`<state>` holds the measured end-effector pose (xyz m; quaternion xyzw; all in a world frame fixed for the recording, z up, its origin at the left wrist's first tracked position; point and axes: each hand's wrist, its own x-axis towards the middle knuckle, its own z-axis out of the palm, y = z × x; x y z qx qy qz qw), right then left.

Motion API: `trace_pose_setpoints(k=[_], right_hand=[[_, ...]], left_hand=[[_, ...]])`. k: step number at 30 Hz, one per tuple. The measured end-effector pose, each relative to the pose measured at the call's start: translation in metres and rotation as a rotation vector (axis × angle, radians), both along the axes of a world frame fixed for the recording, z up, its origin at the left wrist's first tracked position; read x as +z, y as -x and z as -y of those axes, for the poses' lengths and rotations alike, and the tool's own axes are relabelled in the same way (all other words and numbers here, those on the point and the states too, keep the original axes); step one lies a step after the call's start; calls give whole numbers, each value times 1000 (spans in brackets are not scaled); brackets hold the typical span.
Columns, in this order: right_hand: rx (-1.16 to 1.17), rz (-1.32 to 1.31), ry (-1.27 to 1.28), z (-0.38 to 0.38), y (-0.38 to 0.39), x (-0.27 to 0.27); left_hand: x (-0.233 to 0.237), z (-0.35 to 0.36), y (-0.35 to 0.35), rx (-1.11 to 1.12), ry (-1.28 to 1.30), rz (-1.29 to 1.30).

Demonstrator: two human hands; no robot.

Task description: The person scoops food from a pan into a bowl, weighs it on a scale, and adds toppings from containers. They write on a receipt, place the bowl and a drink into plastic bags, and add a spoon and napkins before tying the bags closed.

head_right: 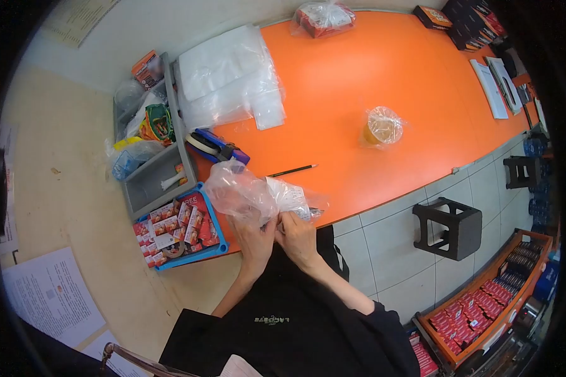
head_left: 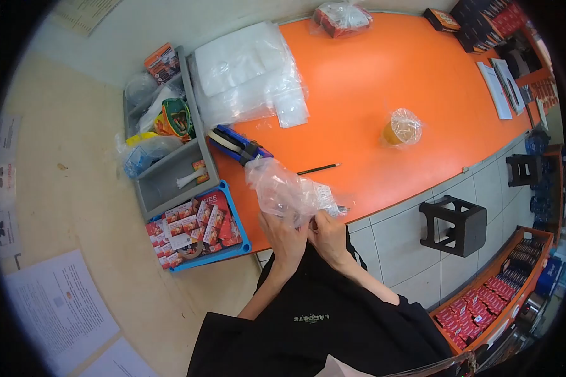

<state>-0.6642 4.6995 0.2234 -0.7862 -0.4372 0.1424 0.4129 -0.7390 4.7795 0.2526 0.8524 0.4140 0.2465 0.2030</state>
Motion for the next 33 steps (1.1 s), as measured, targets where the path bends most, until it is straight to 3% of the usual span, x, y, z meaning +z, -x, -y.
trace_pose_setpoints(k=[1,4,7,10,11,14,17,23,26,29,33], right_hand=[[-22,10,-13,-2,1,-3],[23,-39,-39,-4,1,6],[74,-283,48,0,-17,16],[-175,-916,13,-11,-32,26],[-205,-1054,-115,-17,-36,20],[-245,-1191,-186,-24,-34,19],[-129,-1055,-42,-16,-35,12],[-114,-978,-42,-20,-32,18],[28,-461,52,-21,-34,26],[60,-299,85,-21,-35,24],[16,-645,129,-24,-43,27]], left_hand=[[-9,-1,1,-22,15,70],[-31,-5,9,37,463,236],[-32,-9,8,38,631,397],[-32,-13,5,57,732,460],[-34,-13,5,67,733,475],[-37,-11,4,86,732,512],[-30,-8,4,90,746,530],[-33,-9,6,64,731,535],[-37,-9,6,66,740,524],[-37,-9,5,69,731,500],[-32,-11,6,61,748,511]])
